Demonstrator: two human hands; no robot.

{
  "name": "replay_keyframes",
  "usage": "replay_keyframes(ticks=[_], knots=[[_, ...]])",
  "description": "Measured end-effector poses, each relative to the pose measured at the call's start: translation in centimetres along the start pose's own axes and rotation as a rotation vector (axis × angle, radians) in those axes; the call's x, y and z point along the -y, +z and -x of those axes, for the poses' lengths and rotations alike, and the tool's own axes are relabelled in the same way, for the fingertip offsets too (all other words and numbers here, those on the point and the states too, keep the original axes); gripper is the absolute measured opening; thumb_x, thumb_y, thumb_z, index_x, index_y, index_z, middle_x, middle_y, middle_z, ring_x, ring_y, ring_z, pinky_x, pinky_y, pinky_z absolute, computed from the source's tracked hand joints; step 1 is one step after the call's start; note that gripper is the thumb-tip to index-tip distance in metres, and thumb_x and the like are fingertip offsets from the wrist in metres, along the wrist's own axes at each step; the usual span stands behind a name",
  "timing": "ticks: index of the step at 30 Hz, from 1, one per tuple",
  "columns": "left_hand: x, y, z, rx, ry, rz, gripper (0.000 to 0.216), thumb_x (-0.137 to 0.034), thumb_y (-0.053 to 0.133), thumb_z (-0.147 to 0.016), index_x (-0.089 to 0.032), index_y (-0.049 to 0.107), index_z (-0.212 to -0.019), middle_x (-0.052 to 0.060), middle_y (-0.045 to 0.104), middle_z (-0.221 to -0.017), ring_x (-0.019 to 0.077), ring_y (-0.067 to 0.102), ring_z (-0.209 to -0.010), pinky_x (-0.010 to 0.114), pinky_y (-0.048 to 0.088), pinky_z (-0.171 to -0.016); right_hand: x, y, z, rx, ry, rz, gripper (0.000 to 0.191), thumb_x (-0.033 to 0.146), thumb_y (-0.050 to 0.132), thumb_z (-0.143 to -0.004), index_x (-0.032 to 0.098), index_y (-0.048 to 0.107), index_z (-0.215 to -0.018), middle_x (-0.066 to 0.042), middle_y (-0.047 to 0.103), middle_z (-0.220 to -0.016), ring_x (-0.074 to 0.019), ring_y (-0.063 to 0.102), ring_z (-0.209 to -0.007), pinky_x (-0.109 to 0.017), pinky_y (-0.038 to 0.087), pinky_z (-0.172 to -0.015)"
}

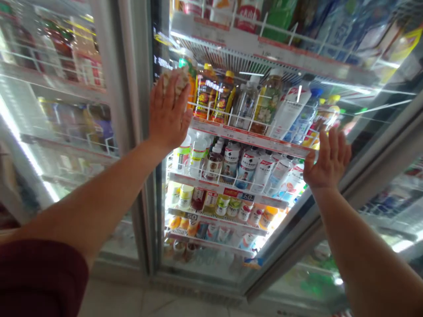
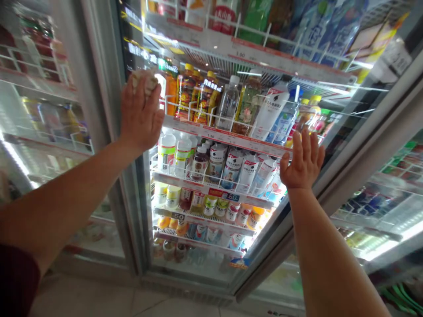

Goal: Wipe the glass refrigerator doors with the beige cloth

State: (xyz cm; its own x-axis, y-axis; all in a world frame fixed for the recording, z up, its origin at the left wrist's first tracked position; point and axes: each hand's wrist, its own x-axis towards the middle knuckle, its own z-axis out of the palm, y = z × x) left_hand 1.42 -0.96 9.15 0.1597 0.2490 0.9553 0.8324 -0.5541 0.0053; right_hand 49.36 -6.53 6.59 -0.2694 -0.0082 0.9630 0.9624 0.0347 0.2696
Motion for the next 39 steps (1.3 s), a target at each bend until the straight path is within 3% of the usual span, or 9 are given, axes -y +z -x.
replay_keyframes(ticks=[4, 6, 11, 14, 20, 26, 31, 36, 39], knots=[[-1.6, -0.4, -1.4, -0.02, 0.025, -0.014, 0.071, -0.064, 0.029, -0.105, -0.026, 0.034, -0.164, -0.007, 0.011, -0.175, 0.0314, -0.002, -0.162, 0.058, 0.0, -0.134, 0.0, 0.3, 0.1, 0.001, 0.019, 0.011, 0.062, 0.04, 0.043, -0.102, 0.02, 0.044, -0.16, -0.014, 0.051, -0.161, -0.0334, 0.044, -0.151, -0.054, 0.032, -0.123], [-1.6, -0.5, -3.0, -0.011, 0.054, 0.001, 0.07, -0.066, 0.029, -0.104, -0.029, 0.035, -0.163, -0.01, 0.015, -0.174, 0.0291, -0.002, -0.162, 0.057, -0.002, -0.134, 0.1, 0.2, 0.1, 0.005, 0.013, 0.019, 0.062, 0.04, 0.044, -0.102, 0.02, 0.044, -0.16, -0.013, 0.051, -0.16, -0.0333, 0.045, -0.151, -0.054, 0.032, -0.124], [-0.6, -0.4, -10.3, -0.033, 0.053, 0.014, 0.076, -0.068, 0.036, -0.103, -0.028, 0.023, -0.166, -0.021, 0.002, -0.173, 0.0216, -0.012, -0.159, 0.049, -0.015, -0.133, 0.2, 0.2, 0.0, -0.025, -0.008, 0.041, 0.061, 0.038, 0.046, -0.102, 0.022, 0.042, -0.161, -0.013, 0.052, -0.16, -0.0321, 0.046, -0.15, -0.051, 0.033, -0.124], [-2.6, 0.1, -12.9, -0.045, -0.016, -0.014, 0.081, -0.065, 0.042, -0.1, -0.025, 0.02, -0.167, -0.021, -0.004, -0.173, 0.0233, -0.013, -0.159, 0.051, -0.015, -0.133, 0.3, 0.2, 0.0, 0.0, 0.014, 0.032, 0.061, 0.039, 0.044, -0.102, 0.021, 0.043, -0.16, -0.014, 0.051, -0.16, -0.0326, 0.044, -0.151, -0.053, 0.031, -0.125], [-8.8, 0.3, -12.6, -0.085, -0.003, -0.021, 0.068, -0.064, 0.024, -0.098, -0.046, 0.029, -0.164, -0.031, 0.007, -0.167, 0.0188, -0.005, -0.162, 0.048, 0.0, -0.137, 0.3, 0.2, -0.1, 0.056, 0.042, 0.013, 0.063, 0.039, 0.043, -0.101, 0.02, 0.041, -0.161, -0.015, 0.049, -0.162, -0.0326, 0.04, -0.154, -0.055, 0.028, -0.125], [-10.3, 0.0, -12.8, -0.089, -0.055, -0.032, 0.07, -0.056, 0.029, -0.099, -0.033, 0.036, -0.164, -0.018, 0.013, -0.171, 0.0241, 0.004, -0.163, 0.046, 0.003, -0.137, 0.2, 0.3, -0.2, 0.052, 0.041, 0.031, 0.062, 0.04, 0.04, -0.102, 0.02, 0.043, -0.16, -0.014, 0.05, -0.161, -0.0316, 0.041, -0.153, -0.054, 0.029, -0.125], [-11.7, 1.1, -13.1, -0.126, 0.052, 0.081, 0.064, -0.053, 0.04, -0.098, -0.041, 0.042, -0.16, -0.018, 0.026, -0.168, 0.0302, 0.009, -0.162, 0.056, 0.005, -0.136, 0.2, 0.4, -0.2, -0.01, -0.01, 0.027, 0.062, 0.039, 0.043, -0.102, 0.022, 0.04, -0.162, -0.012, 0.05, -0.162, -0.0297, 0.042, -0.153, -0.051, 0.03, -0.124], [-15.8, 3.8, -12.1, 0.003, 0.182, 0.124, 0.072, -0.053, 0.042, -0.099, -0.029, 0.031, -0.167, -0.011, 0.016, -0.173, 0.0298, 0.003, -0.163, 0.052, -0.004, -0.136, 0.3, 0.2, -0.3, -0.005, -0.008, 0.03, 0.062, 0.039, 0.042, -0.102, 0.022, 0.039, -0.162, -0.012, 0.05, -0.162, -0.0293, 0.041, -0.153, -0.05, 0.031, -0.124], [-18.2, 6.6, -11.0, 0.007, 0.295, 0.255, 0.073, -0.053, 0.04, -0.103, -0.03, 0.022, -0.17, -0.008, 0.014, -0.174, 0.0295, -0.005, -0.162, 0.052, -0.009, -0.134, 0.4, 0.1, -0.3, 0.04, 0.028, 0.032, 0.063, 0.04, 0.041, -0.101, 0.022, 0.04, -0.162, -0.012, 0.048, -0.163, -0.0307, 0.039, -0.155, -0.053, 0.029, -0.125]])
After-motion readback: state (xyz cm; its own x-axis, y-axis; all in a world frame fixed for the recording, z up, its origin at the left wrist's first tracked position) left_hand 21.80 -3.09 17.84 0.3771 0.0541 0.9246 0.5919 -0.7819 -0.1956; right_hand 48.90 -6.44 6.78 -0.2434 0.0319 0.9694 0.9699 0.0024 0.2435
